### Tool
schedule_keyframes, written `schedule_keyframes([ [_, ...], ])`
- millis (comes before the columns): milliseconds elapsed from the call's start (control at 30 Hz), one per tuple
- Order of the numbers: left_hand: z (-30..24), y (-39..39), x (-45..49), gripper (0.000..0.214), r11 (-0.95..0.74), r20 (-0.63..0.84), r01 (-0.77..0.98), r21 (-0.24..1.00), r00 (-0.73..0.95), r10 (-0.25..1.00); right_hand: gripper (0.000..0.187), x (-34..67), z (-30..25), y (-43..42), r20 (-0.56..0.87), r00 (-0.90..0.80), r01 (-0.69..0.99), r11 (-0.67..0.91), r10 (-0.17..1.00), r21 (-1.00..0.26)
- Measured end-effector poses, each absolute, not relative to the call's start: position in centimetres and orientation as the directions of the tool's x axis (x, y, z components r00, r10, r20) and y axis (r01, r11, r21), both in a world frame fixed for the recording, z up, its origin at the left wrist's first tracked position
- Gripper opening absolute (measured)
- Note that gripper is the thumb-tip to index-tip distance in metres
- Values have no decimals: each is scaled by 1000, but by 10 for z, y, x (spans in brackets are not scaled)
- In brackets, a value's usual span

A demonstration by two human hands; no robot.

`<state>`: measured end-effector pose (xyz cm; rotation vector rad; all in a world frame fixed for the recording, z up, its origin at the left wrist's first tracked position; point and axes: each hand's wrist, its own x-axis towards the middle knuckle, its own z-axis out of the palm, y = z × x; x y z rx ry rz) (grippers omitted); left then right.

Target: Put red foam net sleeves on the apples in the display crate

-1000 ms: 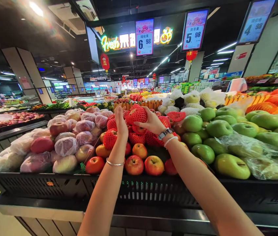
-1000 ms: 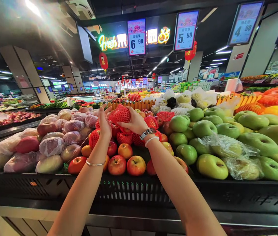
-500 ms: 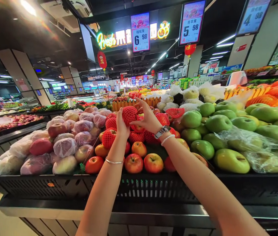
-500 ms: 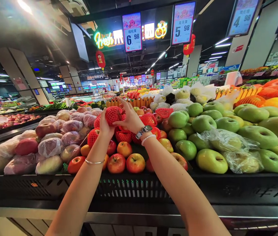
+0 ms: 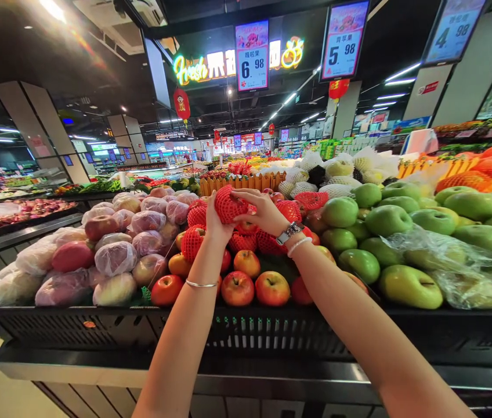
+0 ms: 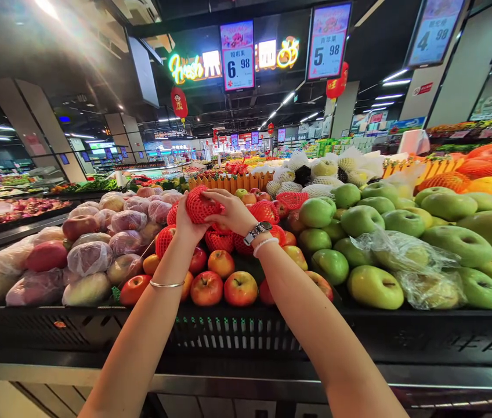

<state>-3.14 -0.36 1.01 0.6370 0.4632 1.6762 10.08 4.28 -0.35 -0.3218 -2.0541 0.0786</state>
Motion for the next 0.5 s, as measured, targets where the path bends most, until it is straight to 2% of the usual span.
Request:
schedule_keyframes([
  [100,10,-3,-32,40,-196,185,-759,621,-101,978,57,100,-3,41,847,-453,166,960,278,-226],
  [200,9,-2,-32,44,-209,251,-747,632,-58,966,52,99,-2,37,858,-391,98,942,332,-321],
  [267,8,-1,-31,39,-232,270,-738,633,-71,960,54,98,-1,34,868,-342,86,932,361,-353],
  [367,6,0,-30,31,-224,242,-735,640,-84,967,63,98,0,28,911,-289,160,953,294,-257],
  [500,0,0,-20,31,-139,215,-666,733,32,976,65,100,3,18,950,-243,277,953,196,-125],
])
